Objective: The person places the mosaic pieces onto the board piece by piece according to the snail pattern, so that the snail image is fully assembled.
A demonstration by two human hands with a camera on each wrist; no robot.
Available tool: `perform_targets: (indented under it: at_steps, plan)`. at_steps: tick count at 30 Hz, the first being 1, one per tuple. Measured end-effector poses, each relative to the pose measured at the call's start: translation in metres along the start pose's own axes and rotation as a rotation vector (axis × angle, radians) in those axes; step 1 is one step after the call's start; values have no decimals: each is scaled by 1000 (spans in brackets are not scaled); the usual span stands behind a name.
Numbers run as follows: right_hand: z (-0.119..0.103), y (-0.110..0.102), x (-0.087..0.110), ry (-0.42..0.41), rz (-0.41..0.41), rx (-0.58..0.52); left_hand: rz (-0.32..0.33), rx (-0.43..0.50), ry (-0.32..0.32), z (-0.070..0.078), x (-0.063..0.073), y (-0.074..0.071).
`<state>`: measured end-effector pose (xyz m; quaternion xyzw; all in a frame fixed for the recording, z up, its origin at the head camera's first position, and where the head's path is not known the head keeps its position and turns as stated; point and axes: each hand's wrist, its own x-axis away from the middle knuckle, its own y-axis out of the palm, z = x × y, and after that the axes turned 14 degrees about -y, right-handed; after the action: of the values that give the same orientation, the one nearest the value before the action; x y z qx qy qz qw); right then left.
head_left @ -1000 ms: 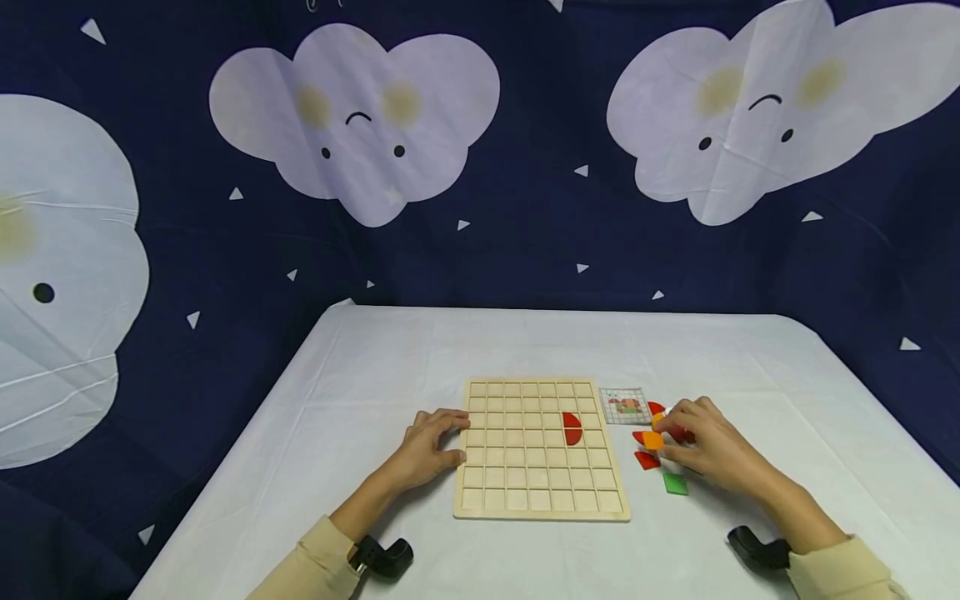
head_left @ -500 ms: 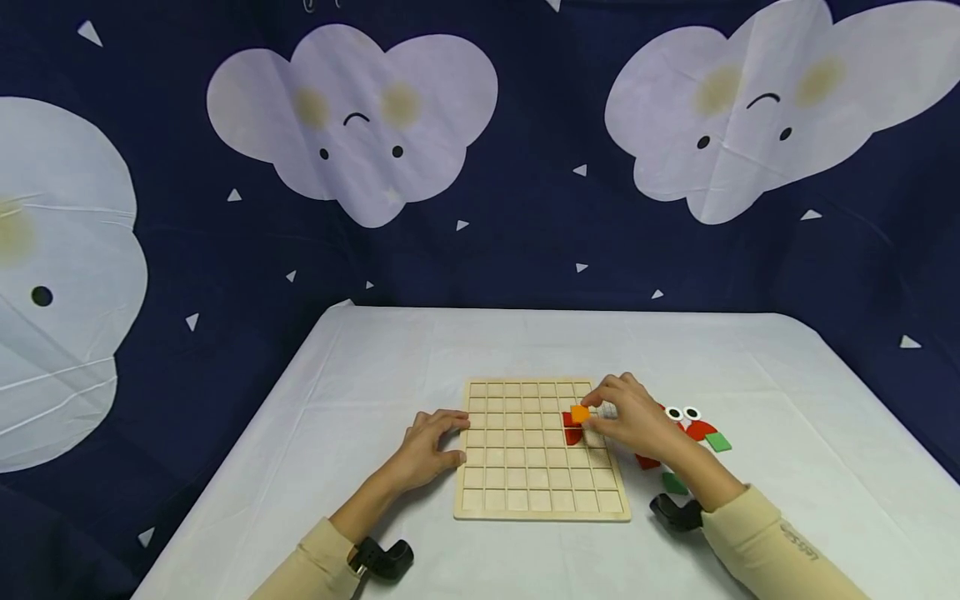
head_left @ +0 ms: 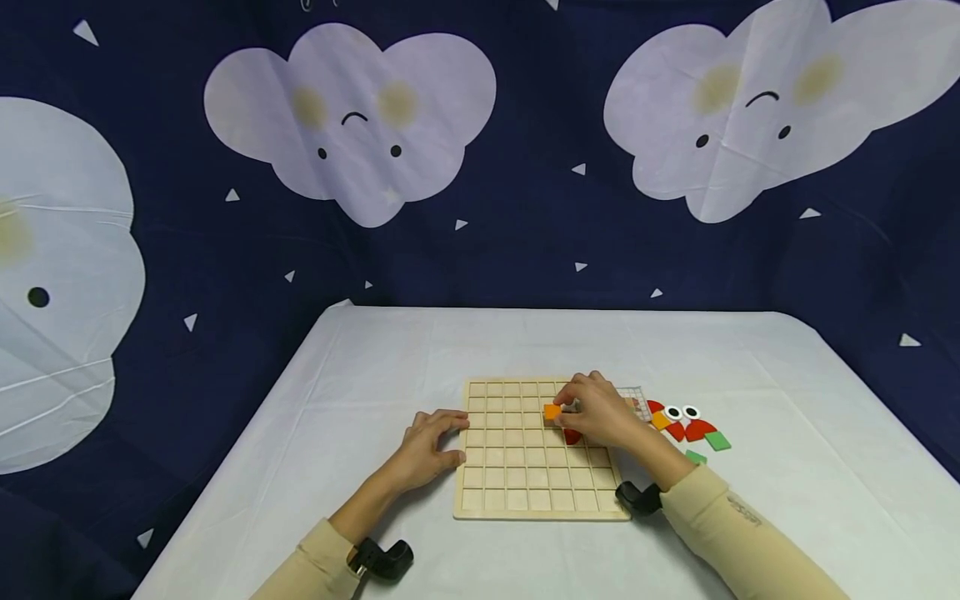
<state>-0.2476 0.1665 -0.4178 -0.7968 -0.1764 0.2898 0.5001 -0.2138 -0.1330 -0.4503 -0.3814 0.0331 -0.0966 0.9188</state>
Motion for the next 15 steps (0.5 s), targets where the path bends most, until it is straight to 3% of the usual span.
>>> perform_targets:
  at_steps: [15]
  plan:
    - [6,12,-1,-28,-48,43,1,4,-1,0,0,0]
